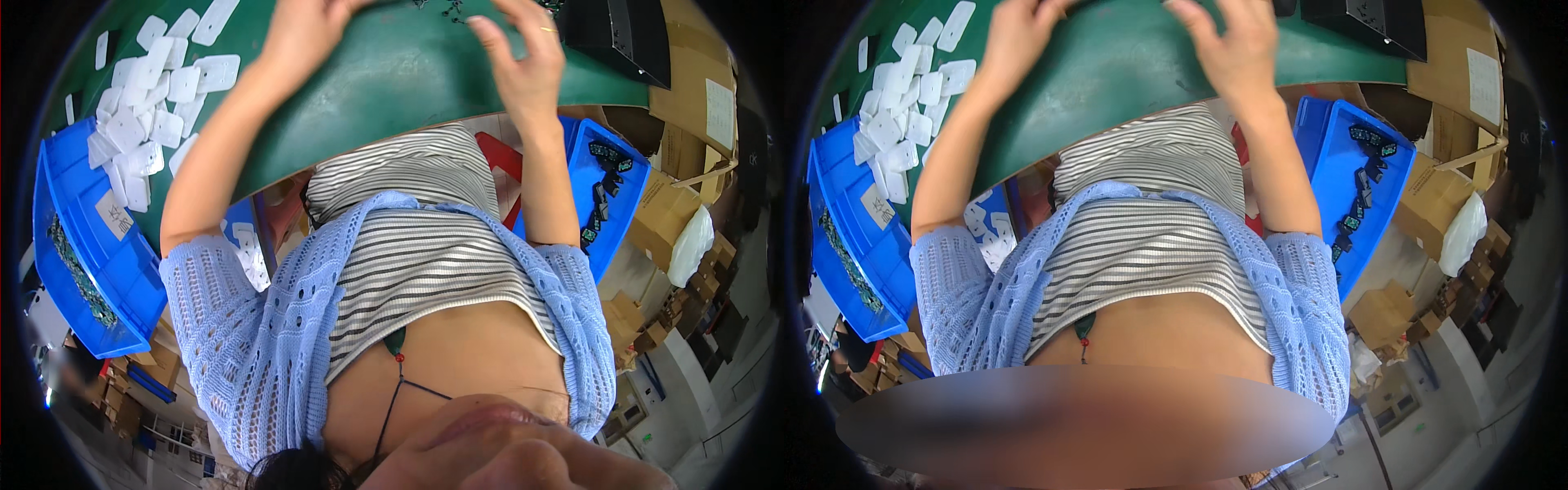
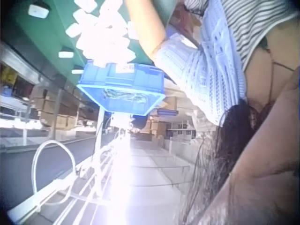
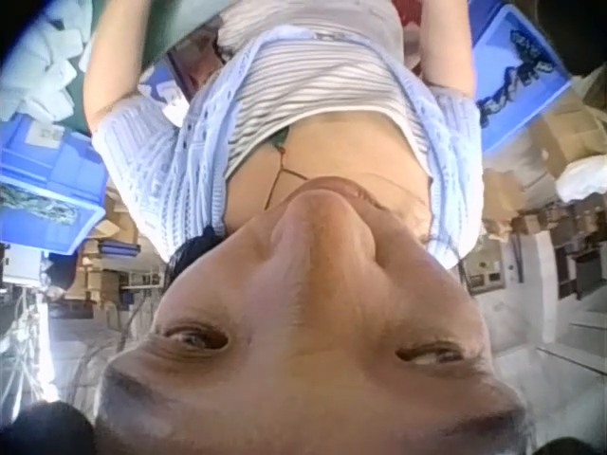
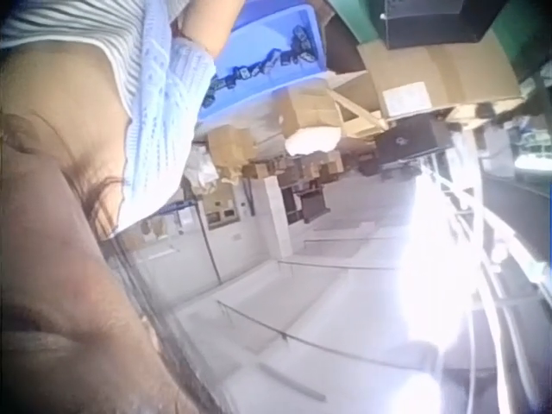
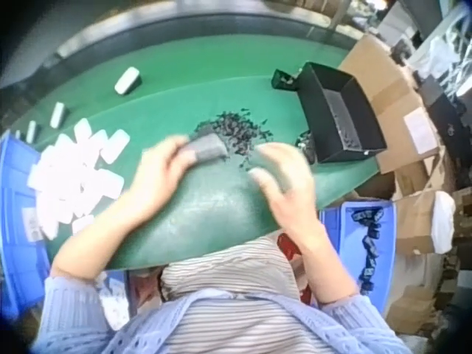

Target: The person assembles small electronic components into plastic housings by hand, securing them inside.

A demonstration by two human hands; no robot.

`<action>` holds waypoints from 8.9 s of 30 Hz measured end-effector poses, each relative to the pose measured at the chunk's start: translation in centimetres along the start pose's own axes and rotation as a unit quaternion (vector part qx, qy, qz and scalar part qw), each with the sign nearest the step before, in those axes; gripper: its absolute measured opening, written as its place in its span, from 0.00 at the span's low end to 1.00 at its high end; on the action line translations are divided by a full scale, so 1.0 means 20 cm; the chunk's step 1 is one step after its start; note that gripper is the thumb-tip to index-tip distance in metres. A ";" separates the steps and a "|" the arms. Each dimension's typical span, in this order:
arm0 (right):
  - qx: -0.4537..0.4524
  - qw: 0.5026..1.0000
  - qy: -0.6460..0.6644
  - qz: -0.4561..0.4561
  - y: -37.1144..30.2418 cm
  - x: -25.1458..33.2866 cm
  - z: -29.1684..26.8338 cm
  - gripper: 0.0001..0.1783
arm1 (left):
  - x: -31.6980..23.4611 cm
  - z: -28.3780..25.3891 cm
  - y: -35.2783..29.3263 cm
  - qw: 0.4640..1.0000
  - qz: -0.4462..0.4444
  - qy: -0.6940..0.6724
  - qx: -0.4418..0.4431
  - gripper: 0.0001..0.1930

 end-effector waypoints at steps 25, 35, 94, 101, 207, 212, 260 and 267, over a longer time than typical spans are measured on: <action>0.016 0.992 -0.119 0.049 0.19 -0.19 0.04 0.08 | 0.34 -0.20 0.56 0.969 -0.059 -0.149 -0.188 0.10; -0.008 0.883 -0.462 -0.085 0.17 -0.34 0.20 0.04 | 0.12 -0.49 -0.23 0.979 -0.095 -0.060 -0.171 0.06; 0.156 0.813 0.487 0.278 -0.26 0.03 0.19 0.06 | -0.36 0.07 -0.36 0.865 -0.015 -0.495 -0.083 0.20; 0.205 0.856 0.379 0.285 -0.28 0.07 0.20 0.05 | -0.29 0.07 -0.40 0.836 -0.098 -0.533 -0.087 0.11; 0.156 0.984 0.084 -0.037 -0.13 0.08 0.21 0.11 | -0.14 0.03 -0.40 0.983 0.137 -0.083 -0.085 0.23; 0.118 0.991 0.030 -0.063 -0.15 0.15 0.17 0.15 | -0.11 0.04 -0.41 0.985 0.114 -0.089 -0.094 0.22; 0.243 0.963 0.084 -0.084 0.01 0.02 0.34 0.12 | -0.20 0.04 -0.35 0.958 0.196 0.183 -0.105 0.21; 0.063 0.975 0.188 0.102 0.01 -0.07 0.15 0.11 | 0.11 -0.07 0.22 0.995 -0.040 -0.056 -0.068 0.09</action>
Point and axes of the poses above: each hand's wrist, its own y-axis towards the middle knuckle, its own z-axis out of the palm, x = y × z, the point moved 4 cm from there along y, towards the middle knuckle, and after that the axes turned 9 degrees about z, right-handed, at the moved point
